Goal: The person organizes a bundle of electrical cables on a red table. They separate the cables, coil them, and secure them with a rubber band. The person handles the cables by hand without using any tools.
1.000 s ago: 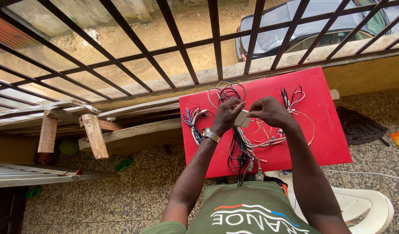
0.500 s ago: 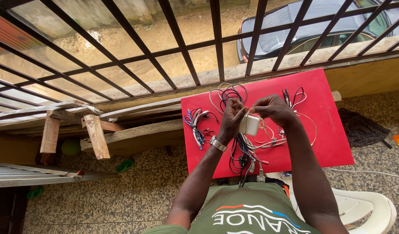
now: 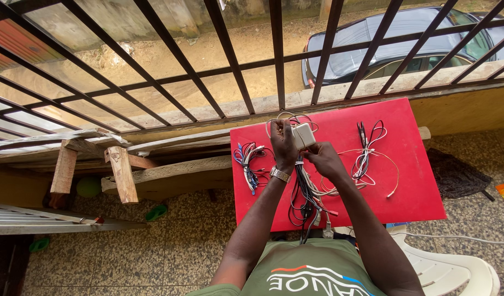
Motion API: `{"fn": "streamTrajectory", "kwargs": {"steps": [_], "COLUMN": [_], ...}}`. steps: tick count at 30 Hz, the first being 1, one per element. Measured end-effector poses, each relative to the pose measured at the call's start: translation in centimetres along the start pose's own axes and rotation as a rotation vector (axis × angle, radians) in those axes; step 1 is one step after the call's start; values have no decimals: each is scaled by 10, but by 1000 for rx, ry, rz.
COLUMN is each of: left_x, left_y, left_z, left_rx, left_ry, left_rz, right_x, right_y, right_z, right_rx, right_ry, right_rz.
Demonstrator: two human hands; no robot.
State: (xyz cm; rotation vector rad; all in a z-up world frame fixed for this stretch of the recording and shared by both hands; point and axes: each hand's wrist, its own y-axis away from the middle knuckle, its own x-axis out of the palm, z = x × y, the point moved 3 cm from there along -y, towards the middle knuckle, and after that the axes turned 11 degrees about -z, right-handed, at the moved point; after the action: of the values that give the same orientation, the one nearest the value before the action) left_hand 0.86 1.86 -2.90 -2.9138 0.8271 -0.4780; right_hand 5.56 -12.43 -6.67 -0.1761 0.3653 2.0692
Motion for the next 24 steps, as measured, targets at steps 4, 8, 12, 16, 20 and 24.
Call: {"fn": "streamTrajectory", "kwargs": {"steps": [4,8,12,16,20,24], "left_x": [-5,-18,-37,-34,-16,4], "left_y": [-6,-38,-68,-72,-49,-16], "left_z": [5,6,1,-5,2,8], "left_rx": [22,59,34,87,25,17], "left_ry": [-59,-34,-132,-136,-101,22], "left_rz": [-71,-200,-293,-199,-6,219], "right_x": [3,-6,-28,-38,-44,-44], "right_y": [29,60,93,109,103,73], "right_z": [14,17,19,40,66,68], "right_rx": [8,28,49,64,-160,-112], "right_ry": [334,401,510,594,523,56], "right_rz": [66,171,195,407,288,-80]}}
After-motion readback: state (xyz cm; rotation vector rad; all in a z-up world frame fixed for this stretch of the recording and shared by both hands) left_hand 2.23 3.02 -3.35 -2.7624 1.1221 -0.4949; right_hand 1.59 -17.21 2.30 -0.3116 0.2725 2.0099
